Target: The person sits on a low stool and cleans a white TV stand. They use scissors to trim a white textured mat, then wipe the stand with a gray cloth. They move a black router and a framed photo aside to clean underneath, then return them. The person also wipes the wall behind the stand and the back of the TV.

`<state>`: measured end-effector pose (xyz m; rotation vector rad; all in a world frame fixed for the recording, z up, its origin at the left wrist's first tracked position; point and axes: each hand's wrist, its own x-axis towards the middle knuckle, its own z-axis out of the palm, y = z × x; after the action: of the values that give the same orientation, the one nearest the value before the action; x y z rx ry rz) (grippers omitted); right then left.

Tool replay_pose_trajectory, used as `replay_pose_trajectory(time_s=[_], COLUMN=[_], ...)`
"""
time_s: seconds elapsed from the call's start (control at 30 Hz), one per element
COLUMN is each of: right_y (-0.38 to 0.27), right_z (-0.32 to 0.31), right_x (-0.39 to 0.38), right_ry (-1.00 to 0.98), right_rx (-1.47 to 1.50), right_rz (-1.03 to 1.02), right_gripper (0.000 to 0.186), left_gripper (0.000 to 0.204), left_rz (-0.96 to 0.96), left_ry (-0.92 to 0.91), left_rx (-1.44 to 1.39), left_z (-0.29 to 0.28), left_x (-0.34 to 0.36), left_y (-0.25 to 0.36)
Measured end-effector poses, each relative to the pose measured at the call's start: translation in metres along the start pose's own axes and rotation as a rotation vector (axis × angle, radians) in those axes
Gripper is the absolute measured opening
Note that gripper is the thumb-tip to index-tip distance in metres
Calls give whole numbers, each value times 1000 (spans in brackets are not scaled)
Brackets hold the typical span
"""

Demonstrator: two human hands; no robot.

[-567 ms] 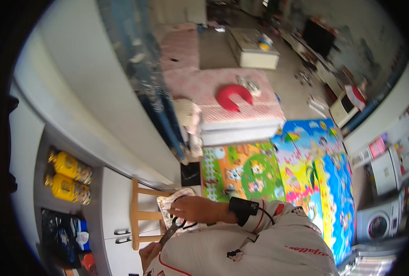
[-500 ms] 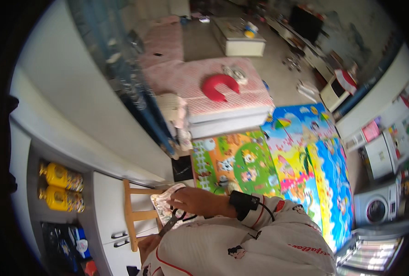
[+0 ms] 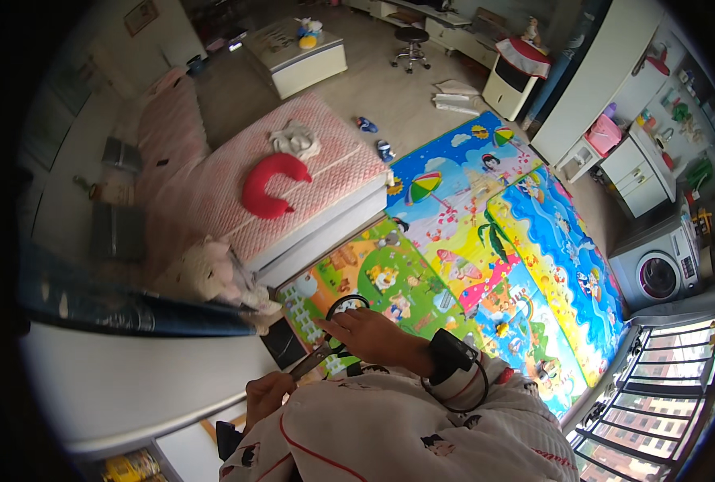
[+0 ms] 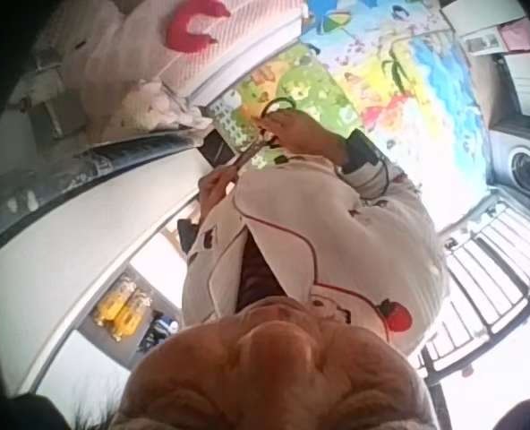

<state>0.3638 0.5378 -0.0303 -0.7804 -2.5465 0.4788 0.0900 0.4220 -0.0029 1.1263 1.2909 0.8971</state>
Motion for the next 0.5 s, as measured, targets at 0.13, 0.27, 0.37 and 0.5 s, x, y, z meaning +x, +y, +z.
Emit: replay_pose_trajectory(time_s=[0.13, 0.27, 0.37, 0.5], right_y=[60, 100, 135, 193], right_z=[-27, -30, -31, -42], right_x=[-12, -16, -8, 8], right_ry=[43, 128, 140, 188], right_rx=[38, 109, 107, 183], right_rz=[101, 236, 304, 407], right_gripper=[75, 71, 69, 68], left_gripper=[14, 17, 24, 26], left_rz=[123, -250, -347, -285], left_ry=[-190, -173, -229, -382], left_rx=[-2, 63, 130, 291], left_z=[24, 40, 47, 42], left_x=[84, 156, 215, 308], left_y=[17, 37, 50, 63])
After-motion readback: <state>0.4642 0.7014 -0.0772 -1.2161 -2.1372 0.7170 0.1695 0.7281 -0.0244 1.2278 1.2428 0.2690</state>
